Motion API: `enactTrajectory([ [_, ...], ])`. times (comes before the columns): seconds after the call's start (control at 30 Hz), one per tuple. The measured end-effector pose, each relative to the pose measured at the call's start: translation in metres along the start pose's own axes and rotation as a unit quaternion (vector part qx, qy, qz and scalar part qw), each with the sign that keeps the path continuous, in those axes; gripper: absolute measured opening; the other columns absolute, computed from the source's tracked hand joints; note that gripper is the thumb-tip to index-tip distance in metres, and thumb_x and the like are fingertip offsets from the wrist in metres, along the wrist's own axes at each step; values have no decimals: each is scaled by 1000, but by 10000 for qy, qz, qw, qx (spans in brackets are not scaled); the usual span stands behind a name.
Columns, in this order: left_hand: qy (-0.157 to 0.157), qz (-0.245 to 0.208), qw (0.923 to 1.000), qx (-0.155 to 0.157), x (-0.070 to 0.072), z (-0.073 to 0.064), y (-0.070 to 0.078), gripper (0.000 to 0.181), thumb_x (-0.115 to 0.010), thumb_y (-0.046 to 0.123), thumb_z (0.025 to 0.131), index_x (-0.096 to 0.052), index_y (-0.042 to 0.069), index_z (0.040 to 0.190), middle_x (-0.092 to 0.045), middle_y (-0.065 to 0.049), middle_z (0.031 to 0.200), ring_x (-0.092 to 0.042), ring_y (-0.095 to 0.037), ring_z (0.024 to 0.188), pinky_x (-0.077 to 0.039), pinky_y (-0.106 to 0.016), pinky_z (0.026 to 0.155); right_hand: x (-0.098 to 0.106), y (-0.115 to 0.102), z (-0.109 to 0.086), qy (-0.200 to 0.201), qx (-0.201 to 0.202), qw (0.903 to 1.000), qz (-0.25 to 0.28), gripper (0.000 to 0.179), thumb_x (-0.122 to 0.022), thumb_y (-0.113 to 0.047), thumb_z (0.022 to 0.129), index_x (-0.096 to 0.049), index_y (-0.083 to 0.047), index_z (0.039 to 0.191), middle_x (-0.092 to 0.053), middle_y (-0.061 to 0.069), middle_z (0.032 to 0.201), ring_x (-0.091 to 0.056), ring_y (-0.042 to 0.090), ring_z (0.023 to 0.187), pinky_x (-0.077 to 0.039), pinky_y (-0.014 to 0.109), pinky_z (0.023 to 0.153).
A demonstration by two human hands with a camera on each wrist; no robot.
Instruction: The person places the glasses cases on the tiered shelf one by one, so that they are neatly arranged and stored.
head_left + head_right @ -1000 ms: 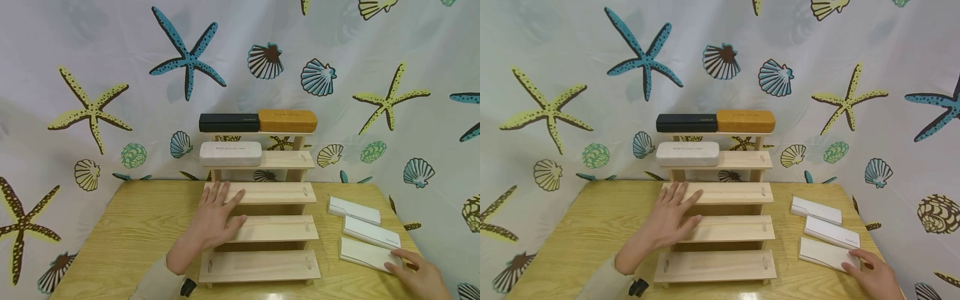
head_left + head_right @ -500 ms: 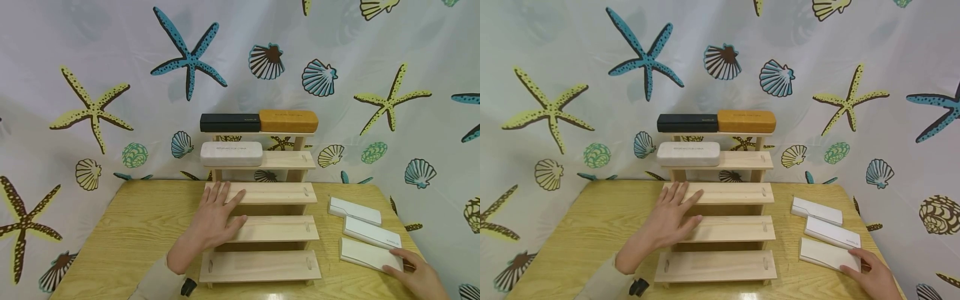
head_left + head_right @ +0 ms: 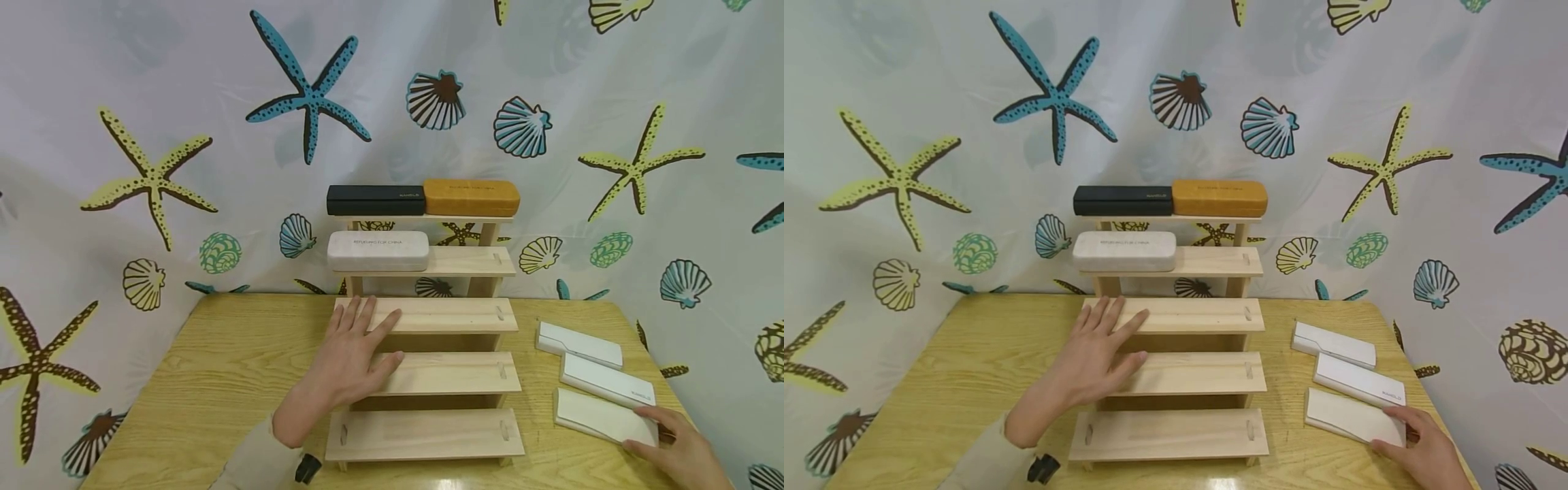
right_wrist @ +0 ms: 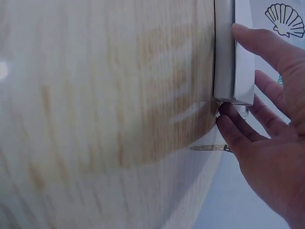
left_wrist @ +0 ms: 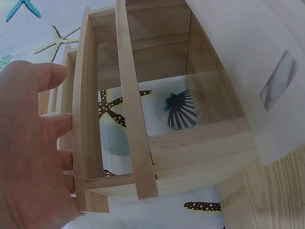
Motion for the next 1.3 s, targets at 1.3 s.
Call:
enactTrajectory([
  [1.3,57,-17,10000,4,2,1,2,70,-52,58,103,-45,23,162,-30,-28,169,-24,-51,158,-16,-66,129,4,-11,1,-455,-9,9980,-449,104,-86,-58,81,-47,6,153,-45,45,149,-49,63,132,-52,64,100],
])
Point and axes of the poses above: each hand's wrist, its own z-axis towards the middle knuckle, its own x-axis out of the back of the hand, y = z × x, the point moved 6 cm from there along z, towards the middle knuckle
